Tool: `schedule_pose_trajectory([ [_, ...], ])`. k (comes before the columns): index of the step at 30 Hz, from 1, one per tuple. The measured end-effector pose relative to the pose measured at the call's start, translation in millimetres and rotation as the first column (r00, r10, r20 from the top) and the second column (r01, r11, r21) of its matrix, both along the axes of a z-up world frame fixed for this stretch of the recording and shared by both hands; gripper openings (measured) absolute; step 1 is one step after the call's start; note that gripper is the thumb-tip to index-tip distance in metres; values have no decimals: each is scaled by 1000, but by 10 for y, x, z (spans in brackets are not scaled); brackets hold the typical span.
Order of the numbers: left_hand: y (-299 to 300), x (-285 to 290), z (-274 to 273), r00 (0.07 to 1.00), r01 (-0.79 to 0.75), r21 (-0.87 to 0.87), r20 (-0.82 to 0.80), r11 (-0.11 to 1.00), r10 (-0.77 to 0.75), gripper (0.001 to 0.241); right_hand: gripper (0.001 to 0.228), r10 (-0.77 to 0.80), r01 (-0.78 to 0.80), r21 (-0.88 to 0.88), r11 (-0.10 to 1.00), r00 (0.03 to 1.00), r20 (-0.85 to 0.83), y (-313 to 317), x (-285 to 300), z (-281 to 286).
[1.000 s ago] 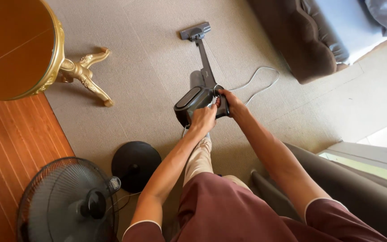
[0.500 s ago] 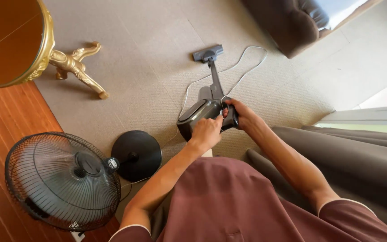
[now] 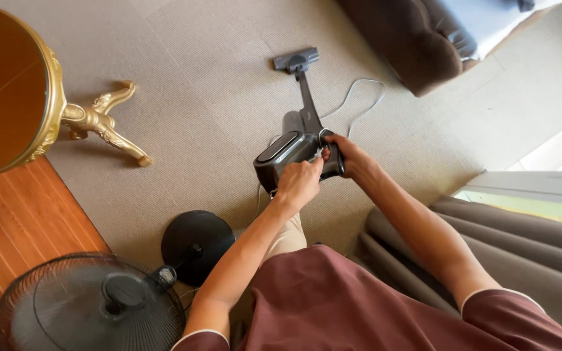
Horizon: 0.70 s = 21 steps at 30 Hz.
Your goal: The person uses a corded stick vacuum to clean the carpeted floor of a bedroom. They move the vacuum back and forth around a bed with unmade bedding, a standing fan, and a small table.
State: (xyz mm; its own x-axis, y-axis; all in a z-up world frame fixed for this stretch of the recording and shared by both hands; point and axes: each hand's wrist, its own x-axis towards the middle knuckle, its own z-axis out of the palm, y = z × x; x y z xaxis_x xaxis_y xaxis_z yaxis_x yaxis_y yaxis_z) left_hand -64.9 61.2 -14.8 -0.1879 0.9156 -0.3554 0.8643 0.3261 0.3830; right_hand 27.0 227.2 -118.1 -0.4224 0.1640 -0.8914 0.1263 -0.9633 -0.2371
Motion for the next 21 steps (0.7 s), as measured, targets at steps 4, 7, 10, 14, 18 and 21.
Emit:
schedule_pose_trajectory([
  [4,375,-457,-412,997,-68,7,36,998,67,26,26,39,-39,39,998,999,-13,407,-535,-398],
  [7,680,-705,-957,999,-45,88,-12,995,46,19,31,70,-76,170,983,997,43,659,-792,-550],
  [10,859,-860,-1365,994,42,127,-102,991,-29,19,31,-5,-15,228,973,996,87,737,-909,-703],
  [14,975,-741,-1527,989,128,126,-83,984,-119,18,33,-79,41,265,963,988,133,784,-713,-905],
  [18,862,-349,-901,981,189,63,-48,980,-186,21,31,-114,80,251,965,986,123,613,-237,-588],
  [21,681,-38,-863,967,250,71,-65,966,-245,20,30,-151,126,239,963,984,92,391,158,-815],
])
